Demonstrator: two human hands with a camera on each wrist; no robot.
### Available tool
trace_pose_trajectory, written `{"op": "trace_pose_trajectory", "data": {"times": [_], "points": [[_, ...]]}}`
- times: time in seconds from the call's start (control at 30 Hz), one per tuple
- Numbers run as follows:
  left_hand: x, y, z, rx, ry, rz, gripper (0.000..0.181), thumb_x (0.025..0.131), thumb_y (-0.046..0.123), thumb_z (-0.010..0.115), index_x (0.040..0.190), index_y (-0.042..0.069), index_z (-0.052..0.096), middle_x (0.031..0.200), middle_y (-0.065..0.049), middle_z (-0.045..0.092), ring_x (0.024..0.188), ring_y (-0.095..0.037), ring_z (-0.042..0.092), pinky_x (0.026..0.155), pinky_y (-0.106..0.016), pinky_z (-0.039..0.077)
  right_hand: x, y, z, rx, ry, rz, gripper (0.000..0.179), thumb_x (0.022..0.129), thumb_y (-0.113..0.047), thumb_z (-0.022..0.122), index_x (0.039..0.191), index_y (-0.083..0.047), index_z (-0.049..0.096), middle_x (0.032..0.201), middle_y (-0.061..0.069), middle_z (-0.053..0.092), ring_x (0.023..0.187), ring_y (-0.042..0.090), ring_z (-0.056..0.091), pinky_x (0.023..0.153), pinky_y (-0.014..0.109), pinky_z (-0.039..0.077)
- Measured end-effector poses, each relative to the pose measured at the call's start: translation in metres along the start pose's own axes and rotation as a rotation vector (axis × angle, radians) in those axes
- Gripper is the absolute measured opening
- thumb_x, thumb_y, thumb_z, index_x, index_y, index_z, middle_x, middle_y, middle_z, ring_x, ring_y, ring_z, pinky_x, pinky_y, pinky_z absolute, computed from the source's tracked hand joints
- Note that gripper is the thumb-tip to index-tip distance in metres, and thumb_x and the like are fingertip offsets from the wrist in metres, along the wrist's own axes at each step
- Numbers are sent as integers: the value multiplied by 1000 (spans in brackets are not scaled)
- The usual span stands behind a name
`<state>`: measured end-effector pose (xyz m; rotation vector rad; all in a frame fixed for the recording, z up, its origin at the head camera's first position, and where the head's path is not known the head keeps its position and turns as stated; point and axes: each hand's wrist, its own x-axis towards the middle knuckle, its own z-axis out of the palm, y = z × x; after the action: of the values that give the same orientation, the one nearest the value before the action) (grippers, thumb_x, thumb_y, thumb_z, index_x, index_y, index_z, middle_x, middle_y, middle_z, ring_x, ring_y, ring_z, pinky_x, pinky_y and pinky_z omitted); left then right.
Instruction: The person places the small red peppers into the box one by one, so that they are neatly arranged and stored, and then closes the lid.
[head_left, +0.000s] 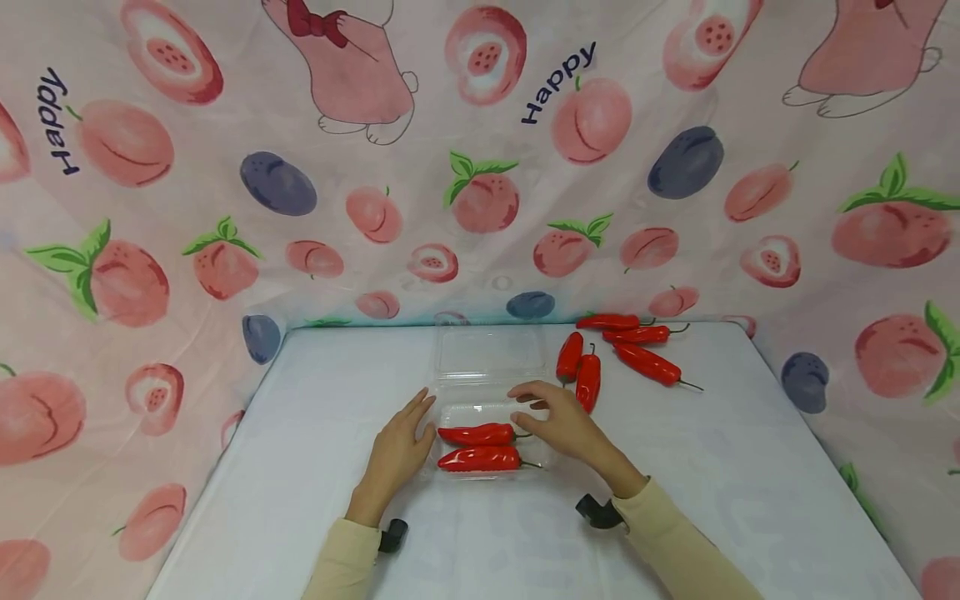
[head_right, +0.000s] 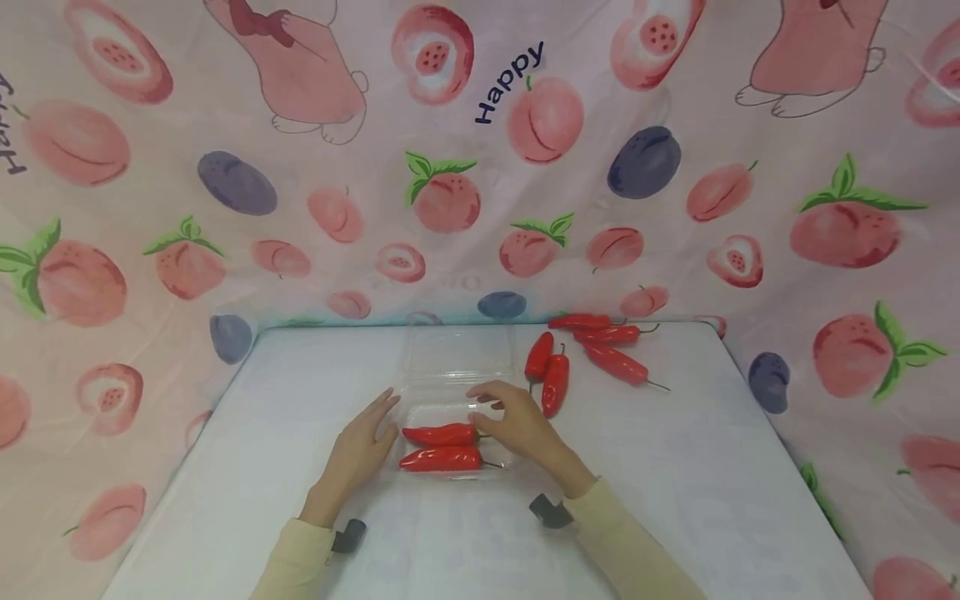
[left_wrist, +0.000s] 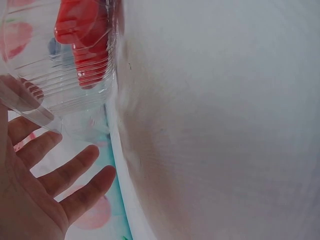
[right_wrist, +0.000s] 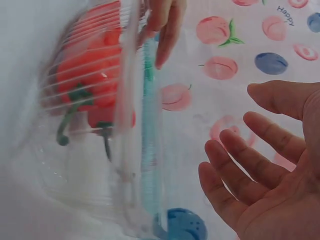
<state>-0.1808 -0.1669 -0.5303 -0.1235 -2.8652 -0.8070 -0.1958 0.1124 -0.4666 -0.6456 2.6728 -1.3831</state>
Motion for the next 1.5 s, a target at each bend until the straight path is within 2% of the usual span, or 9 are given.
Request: {"op": "trace_pose_trajectory", "data": {"times": [0.13, 0.4, 0.6, 0.87, 1.13, 1.2, 1.5], "points": [[0, 0, -1, -4, -7, -4, 47, 95, 24, 58, 141, 19, 55, 154, 2, 45, 134, -31, 52, 104, -54, 48, -3, -3, -6, 17, 10, -5, 35, 88, -19, 72, 122, -15, 65, 123, 7, 67, 112, 34, 64, 98, 51, 53], [0, 1, -1, -1, -5, -2, 47, 95, 24, 58, 141, 19, 55, 154, 1, 46, 134, -31, 53, 103, -54, 48, -5, 1, -21, -14, 64, -16, 33, 89, -19, 71, 122, -14, 66, 121, 7, 68, 114, 28, 63, 98, 47, 54], [0, -1, 0, -7, -16, -15, 47, 95, 24, 59, 142, 20, 54, 154, 3, 45, 135, -30, 52, 105, -53, 48, -7, 8, -33, -32, 92, 2, 33, 89, -18, 71, 122, -12, 65, 121, 9, 68, 112, 32, 64, 96, 49, 55], [0, -1, 0, -2, 7, 4, 47, 95, 23, 58, 141, 19, 55, 154, 1, 46, 133, -32, 53, 103, -54, 49, -10, 16, -44, -46, 119, 51, 37, 89, -19, 71, 125, -12, 64, 122, 11, 67, 112, 33, 63, 95, 52, 55], [-1, 0, 0, -3, 6, 2, 47, 94, 24, 59, 141, 18, 55, 153, 0, 46, 133, -32, 54, 103, -54, 49, -12, 22, -53, -64, 159, 88, 37, 89, -18, 72, 125, -12, 64, 119, 14, 68, 104, 32, 65, 76, 35, 62], [-1, 0, -1, -5, 5, 1, 47, 94, 23, 60, 141, 18, 55, 153, 0, 46, 133, -32, 53, 103, -54, 49, -11, 23, -56, -67, 171, 88, 36, 89, -18, 72, 124, -12, 64, 119, 14, 68, 103, 32, 65, 76, 35, 62], [-1, 1, -2, -10, 0, 3, 47, 94, 23, 60, 141, 17, 55, 153, 0, 46, 133, -32, 53, 103, -54, 48, -11, 33, -66, -33, 212, 68, 37, 90, -13, 69, 126, -9, 62, 121, 14, 67, 112, 35, 62, 94, 52, 55]]}}
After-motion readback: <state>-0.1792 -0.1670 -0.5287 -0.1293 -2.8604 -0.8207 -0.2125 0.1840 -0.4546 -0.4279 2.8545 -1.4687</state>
